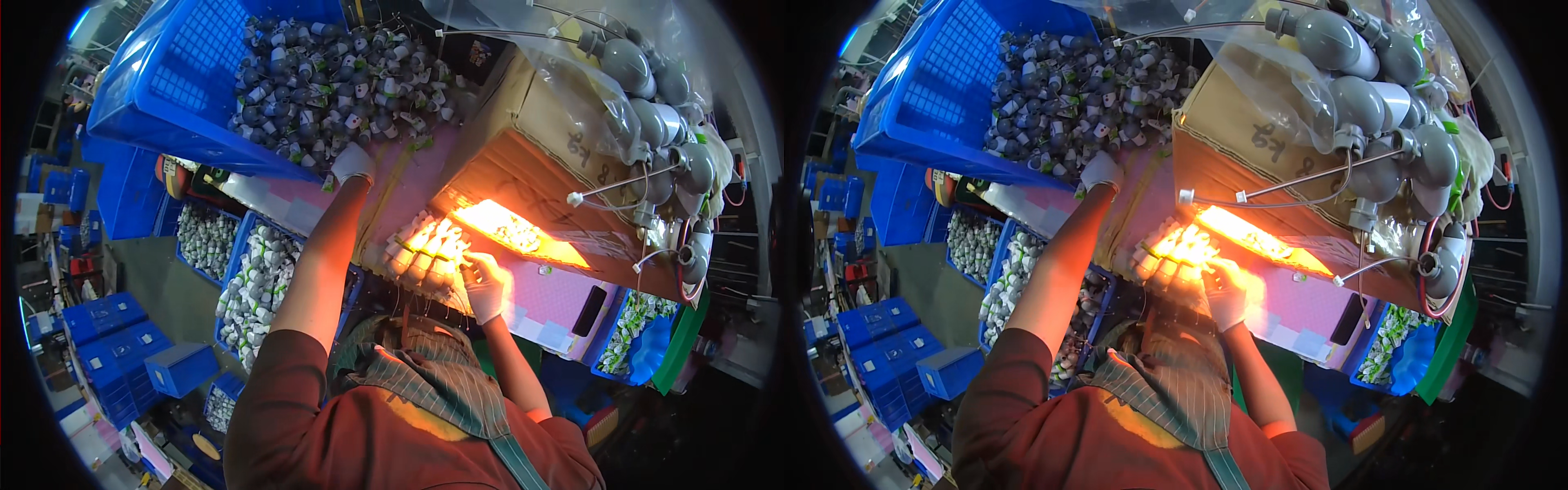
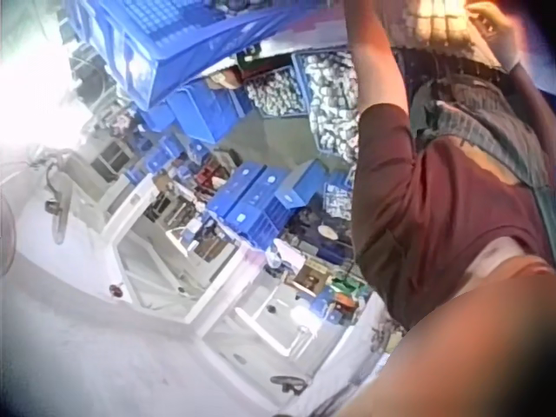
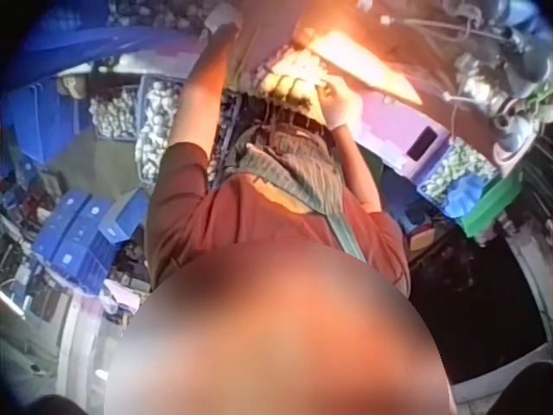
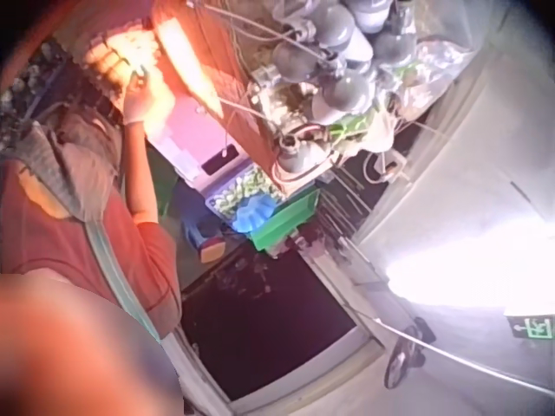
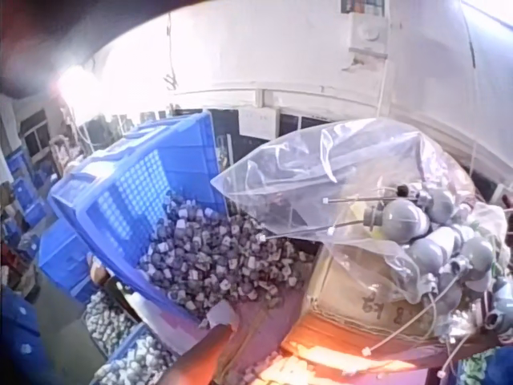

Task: Testing individual light bulbs in a specialized testing box and sorting them into crates.

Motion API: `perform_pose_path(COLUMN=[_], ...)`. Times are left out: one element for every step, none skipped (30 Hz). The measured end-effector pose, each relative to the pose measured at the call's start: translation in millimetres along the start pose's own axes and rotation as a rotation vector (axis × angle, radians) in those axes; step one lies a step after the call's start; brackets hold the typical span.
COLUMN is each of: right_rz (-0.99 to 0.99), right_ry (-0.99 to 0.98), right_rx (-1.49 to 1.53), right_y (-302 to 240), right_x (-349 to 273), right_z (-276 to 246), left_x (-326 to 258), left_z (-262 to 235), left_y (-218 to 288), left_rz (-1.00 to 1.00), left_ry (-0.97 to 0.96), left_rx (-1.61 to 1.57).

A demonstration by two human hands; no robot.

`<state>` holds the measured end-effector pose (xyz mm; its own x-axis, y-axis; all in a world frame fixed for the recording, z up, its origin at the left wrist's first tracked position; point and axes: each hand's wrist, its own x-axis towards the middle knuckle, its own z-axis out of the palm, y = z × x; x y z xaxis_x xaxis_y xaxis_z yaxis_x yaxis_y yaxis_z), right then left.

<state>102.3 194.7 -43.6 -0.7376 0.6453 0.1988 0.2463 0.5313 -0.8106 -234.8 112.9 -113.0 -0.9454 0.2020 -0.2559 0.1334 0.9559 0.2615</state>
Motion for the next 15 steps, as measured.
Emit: perform_pose_path(right_rz=[0.011,0.004,0.013,0.020,0.020,0.018,0.017,0.023,0.045,0.052,0.070,0.075,0.061,0.046,0.069], right_ry=[0.007,0.012,0.006,-0.001,0.001,-0.009,-0.017,-0.010,-0.011,-0.008,-0.007,-0.035,-0.049,-0.054,-0.068], right_rx=[0.004,-0.006,-0.011,-0.013,-0.010,-0.014,-0.015,-0.006,0.034,0.072,0.080,0.085,0.089,0.123,0.128], right_y=[0,0,0,0,0,1,2,3,3,4,5,6,6,6,6], right_x=[-1,-3,-4,-6,-7,-8,-9,-9,-9,-9,-9,-8,-7,-6,-4], right_z=[1,1,2,2,2,2,3,4,6,8,10,11,13,15,17], left_x=[0,0,0,1,2,2,3,3,-3,-12,-23,-38,-54,-70,-86], left_z=[0,1,3,5,7,10,12,11,11,12,12,12,9,3,-6], left_y=[3,5,5,4,0,-6,-13,-24,-38,-49,-56,-63,-67,-70,-72], left_rz=[-0.072,-0.068,-0.117,-0.164,-0.166,-0.108,-0.036,-0.042,-0.068,-0.109,-0.095,-0.208,-0.324,-0.324,-0.249], left_ry=[0.011,-0.003,0.003,0.030,0.014,-0.015,-0.054,-0.041,-0.337,-0.634,-0.636,-0.611,-0.581,-0.581,-0.592], left_rx=[-0.043,-0.043,-0.101,-0.155,-0.155,-0.149,-0.131,-0.129,-0.556,-0.982,-0.974,-1.091,-1.207,-1.200,-1.204])
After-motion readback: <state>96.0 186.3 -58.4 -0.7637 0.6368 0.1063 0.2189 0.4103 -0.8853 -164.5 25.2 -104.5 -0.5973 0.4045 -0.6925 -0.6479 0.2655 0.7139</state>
